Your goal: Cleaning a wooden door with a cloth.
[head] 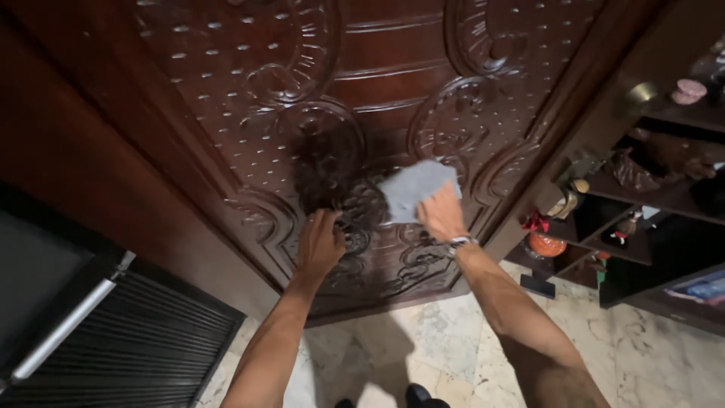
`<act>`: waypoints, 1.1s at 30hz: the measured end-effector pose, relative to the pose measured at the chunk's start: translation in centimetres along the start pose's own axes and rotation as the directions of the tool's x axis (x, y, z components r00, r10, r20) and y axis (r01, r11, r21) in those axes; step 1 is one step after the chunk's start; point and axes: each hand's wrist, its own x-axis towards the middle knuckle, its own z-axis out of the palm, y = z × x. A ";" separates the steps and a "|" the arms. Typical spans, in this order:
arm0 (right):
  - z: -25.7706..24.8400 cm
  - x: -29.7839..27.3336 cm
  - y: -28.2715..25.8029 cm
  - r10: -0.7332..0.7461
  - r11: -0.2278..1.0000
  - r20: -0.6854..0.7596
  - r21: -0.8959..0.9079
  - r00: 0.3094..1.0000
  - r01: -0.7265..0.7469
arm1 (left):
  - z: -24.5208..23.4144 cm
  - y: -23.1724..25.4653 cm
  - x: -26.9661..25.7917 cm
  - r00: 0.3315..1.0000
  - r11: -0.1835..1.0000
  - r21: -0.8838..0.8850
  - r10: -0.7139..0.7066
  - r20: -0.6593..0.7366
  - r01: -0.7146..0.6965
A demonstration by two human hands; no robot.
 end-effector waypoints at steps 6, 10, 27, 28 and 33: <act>12.6 -0.6 -8.4 0.308 0.902 0.155 0.267 0.939 -0.340 | 3.7 -1.9 -0.3 0.971 0.960 -0.271 -0.127 -0.201 0.070; 15.5 -5.1 -11.2 0.389 0.806 0.265 0.366 0.882 -0.466 | -0.1 -2.8 -0.3 0.963 0.952 -0.285 0.028 -0.270 -0.108; 8.0 -5.7 -4.8 0.708 0.706 -0.172 0.205 0.685 -0.678 | -1.6 0.1 -0.9 1.000 0.739 -0.674 -0.008 0.000 0.006; 8.1 -4.2 -5.0 0.707 0.707 -0.177 0.202 0.684 -0.678 | -1.2 -0.5 -0.8 1.000 0.737 -0.676 -0.002 -0.002 0.000; 9.2 3.5 -8.5 0.801 0.594 -0.163 0.095 0.576 -0.799 | 0.9 -2.0 -1.6 0.999 0.724 -0.689 -0.031 -0.022 0.008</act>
